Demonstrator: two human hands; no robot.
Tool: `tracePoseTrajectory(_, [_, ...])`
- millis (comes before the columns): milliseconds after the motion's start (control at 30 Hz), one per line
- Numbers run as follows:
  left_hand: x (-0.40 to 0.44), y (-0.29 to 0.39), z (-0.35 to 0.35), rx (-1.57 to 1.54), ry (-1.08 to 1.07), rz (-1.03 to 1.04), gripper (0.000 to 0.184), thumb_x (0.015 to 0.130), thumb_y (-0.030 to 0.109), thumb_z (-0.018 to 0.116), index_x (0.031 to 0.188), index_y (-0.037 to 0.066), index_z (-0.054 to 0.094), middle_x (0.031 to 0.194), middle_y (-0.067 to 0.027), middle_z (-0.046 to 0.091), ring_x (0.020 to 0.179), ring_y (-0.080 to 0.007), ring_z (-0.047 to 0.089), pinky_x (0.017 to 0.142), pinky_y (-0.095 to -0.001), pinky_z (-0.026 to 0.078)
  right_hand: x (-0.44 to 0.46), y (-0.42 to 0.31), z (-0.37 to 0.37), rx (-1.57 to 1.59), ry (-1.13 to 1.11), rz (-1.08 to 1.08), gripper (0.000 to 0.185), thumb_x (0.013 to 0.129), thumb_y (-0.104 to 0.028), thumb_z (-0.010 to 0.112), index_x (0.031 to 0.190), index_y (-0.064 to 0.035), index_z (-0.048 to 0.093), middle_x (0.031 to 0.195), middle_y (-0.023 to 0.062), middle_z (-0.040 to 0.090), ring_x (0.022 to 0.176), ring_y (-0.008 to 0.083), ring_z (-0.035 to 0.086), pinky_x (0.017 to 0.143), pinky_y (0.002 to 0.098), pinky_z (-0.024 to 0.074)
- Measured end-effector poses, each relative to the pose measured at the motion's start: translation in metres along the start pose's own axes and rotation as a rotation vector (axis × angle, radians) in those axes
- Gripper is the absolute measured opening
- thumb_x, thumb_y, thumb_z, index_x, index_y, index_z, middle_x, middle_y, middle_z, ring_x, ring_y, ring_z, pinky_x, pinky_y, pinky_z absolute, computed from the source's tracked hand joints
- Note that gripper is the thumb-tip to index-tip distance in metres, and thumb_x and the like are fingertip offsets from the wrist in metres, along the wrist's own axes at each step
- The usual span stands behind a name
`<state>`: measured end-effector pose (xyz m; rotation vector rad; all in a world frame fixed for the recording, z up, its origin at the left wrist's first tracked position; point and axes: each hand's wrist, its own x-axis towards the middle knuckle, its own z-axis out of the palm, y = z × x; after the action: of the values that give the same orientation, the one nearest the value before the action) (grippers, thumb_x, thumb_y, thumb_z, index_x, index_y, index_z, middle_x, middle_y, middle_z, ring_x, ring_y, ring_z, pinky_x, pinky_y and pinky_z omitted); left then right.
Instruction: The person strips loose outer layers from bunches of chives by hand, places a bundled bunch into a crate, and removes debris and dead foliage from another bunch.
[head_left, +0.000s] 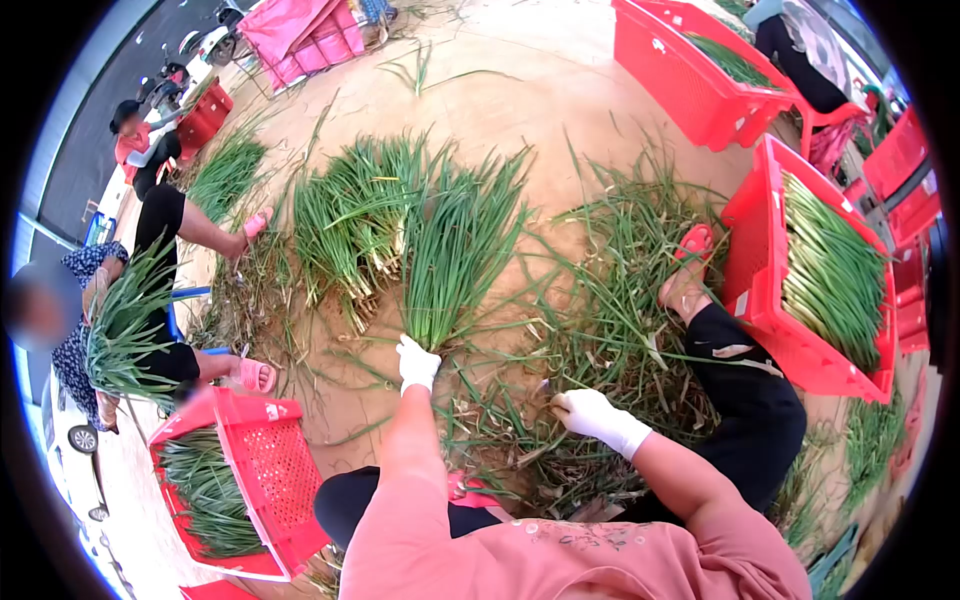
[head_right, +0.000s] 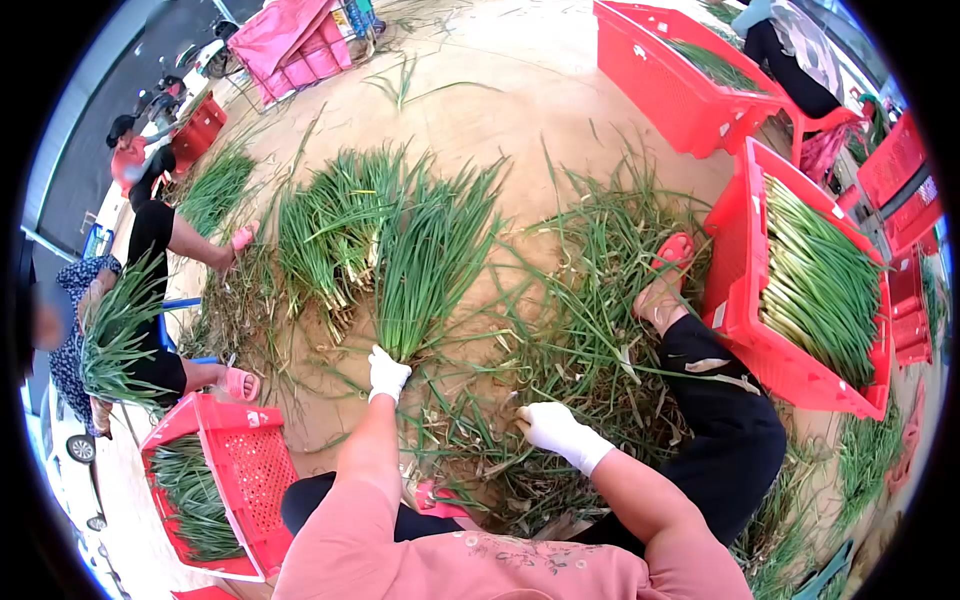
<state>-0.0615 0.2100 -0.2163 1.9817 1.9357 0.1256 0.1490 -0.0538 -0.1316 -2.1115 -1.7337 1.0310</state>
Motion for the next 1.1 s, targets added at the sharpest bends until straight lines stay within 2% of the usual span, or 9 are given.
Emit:
tracePoseTrajectory(133, [-0.02, 0.001, 0.029, -0.301, -0.112, 0.008, 0.033, 0.057, 0.009, 0.065, 0.085, -0.004, 0.053, 0.077, -0.022, 0.06, 0.079, -0.0361, 0.059, 0.074, -0.0396, 0.047, -0.005, -0.009, -0.017, 0.232, 0.021, 0.05, 0.028, 0.082, -0.027, 0.052, 0.098, -0.0067, 0.063, 0.086, 0.016, 0.064, 0.082, 0.0305, 0.061, 0.073, 0.0378, 0.0477])
tracePoseTrajectory(300, [-0.091, 0.038, 0.003, -1.181, -0.619, -0.239, 0.019, 0.056, 0.001, 0.067, 0.073, 0.002, 0.058, 0.067, -0.009, 0.06, 0.06, -0.0207, 0.058, 0.053, -0.0346, 0.047, 0.006, -0.002, -0.04, 1.059, 0.098, 0.234, 0.032, 0.082, -0.025, 0.058, 0.102, -0.0004, 0.061, 0.089, 0.0068, 0.064, 0.076, 0.0159, 0.06, 0.067, 0.0275, 0.0461])
tracePoseTrajectory(433, [-0.158, 0.057, -0.044, -1.473, -0.854, -0.464, 0.02, 0.065, 0.014, 0.059, 0.082, 0.004, 0.059, 0.068, -0.0067, 0.06, 0.059, -0.0223, 0.057, 0.054, -0.0349, 0.049, 0.017, 0.013, -0.041, 1.682, 0.007, 0.255, 0.065, 0.079, -0.041, 0.065, 0.124, 0.0002, 0.041, 0.116, 0.0107, 0.053, 0.1, 0.0202, 0.053, 0.084, 0.0338, 0.0432])
tracePoseTrajectory(567, [-0.216, 0.058, -0.071, -1.373, -0.907, -0.245, 0.042, 0.06, 0.028, 0.06, 0.093, 0.002, 0.059, 0.079, -0.0103, 0.063, 0.069, -0.0244, 0.061, 0.063, -0.0347, 0.049, 0.026, 0.016, -0.009, 1.981, -0.009, 0.23, 0.105, 0.064, -0.06, 0.067, 0.132, 0.0045, 0.02, 0.133, 0.0169, 0.034, 0.117, 0.0342, 0.04, 0.099, 0.0446, 0.0324])
tracePoseTrajectory(700, [-0.271, 0.058, -0.073, -1.336, -1.141, -0.335, 0.036, 0.064, 0.017, 0.061, 0.096, 0.001, 0.058, 0.078, -0.0088, 0.063, 0.068, -0.0235, 0.06, 0.062, -0.0347, 0.05, 0.01, -0.021, -0.009, 2.192, -0.074, -0.224, 0.068, 0.07, -0.057, 0.063, 0.113, -0.005, 0.055, 0.105, 0.011, 0.061, 0.098, 0.0237, 0.057, 0.085, 0.0443, 0.0458])
tracePoseTrajectory(733, [-0.285, 0.068, -0.086, -1.294, -1.151, -0.361, 0.031, 0.067, 0.01, 0.062, 0.096, 0.002, 0.058, 0.078, -0.0088, 0.062, 0.066, -0.0236, 0.06, 0.062, -0.0353, 0.051, -0.001, -0.025, -0.011, 2.059, -0.088, -0.095, 0.064, 0.072, -0.053, 0.063, 0.113, -0.0044, 0.055, 0.105, 0.0115, 0.061, 0.094, 0.0245, 0.059, 0.081, 0.0436, 0.0482])
tracePoseTrajectory(867, [-0.288, 0.07, -0.119, -0.891, -1.249, 0.082, 0.066, 0.072, 0.026, 0.071, 0.125, -0.001, 0.042, 0.114, -0.0081, 0.054, 0.101, -0.0189, 0.053, 0.085, -0.0336, 0.045, -0.03, -0.03, -0.017, 2.094, -0.277, -0.097, 0.044, 0.08, -0.029, 0.063, 0.111, 0.0005, 0.056, 0.103, 0.0132, 0.063, 0.086, 0.0238, 0.063, 0.076, 0.0379, 0.0523])
tracePoseTrajectory(900, [-0.273, 0.057, -0.116, -0.924, -1.181, 0.329, 0.074, 0.071, 0.032, 0.071, 0.129, -0.001, 0.038, 0.116, -0.0102, 0.053, 0.102, -0.0212, 0.054, 0.085, -0.0363, 0.045, -0.032, -0.028, -0.019, 2.09, -0.325, -0.127, 0.044, 0.08, -0.028, 0.063, 0.112, 0.0013, 0.055, 0.103, 0.0129, 0.063, 0.086, 0.0234, 0.063, 0.076, 0.0375, 0.0524])
tracePoseTrajectory(1100, [-0.215, 0.083, -0.149, -1.289, -0.823, 0.199, 0.083, 0.078, 0.045, 0.062, 0.139, 0.01, 0.019, 0.133, -0.0127, 0.037, 0.117, -0.0289, 0.042, 0.091, -0.0432, 0.039, -0.041, -0.05, -0.04, 1.608, -0.259, -0.267, 0.042, 0.068, -0.012, 0.074, 0.105, -0.0028, 0.058, 0.09, 0.0045, 0.064, 0.08, 0.015, 0.06, 0.074, 0.0292, 0.0494])
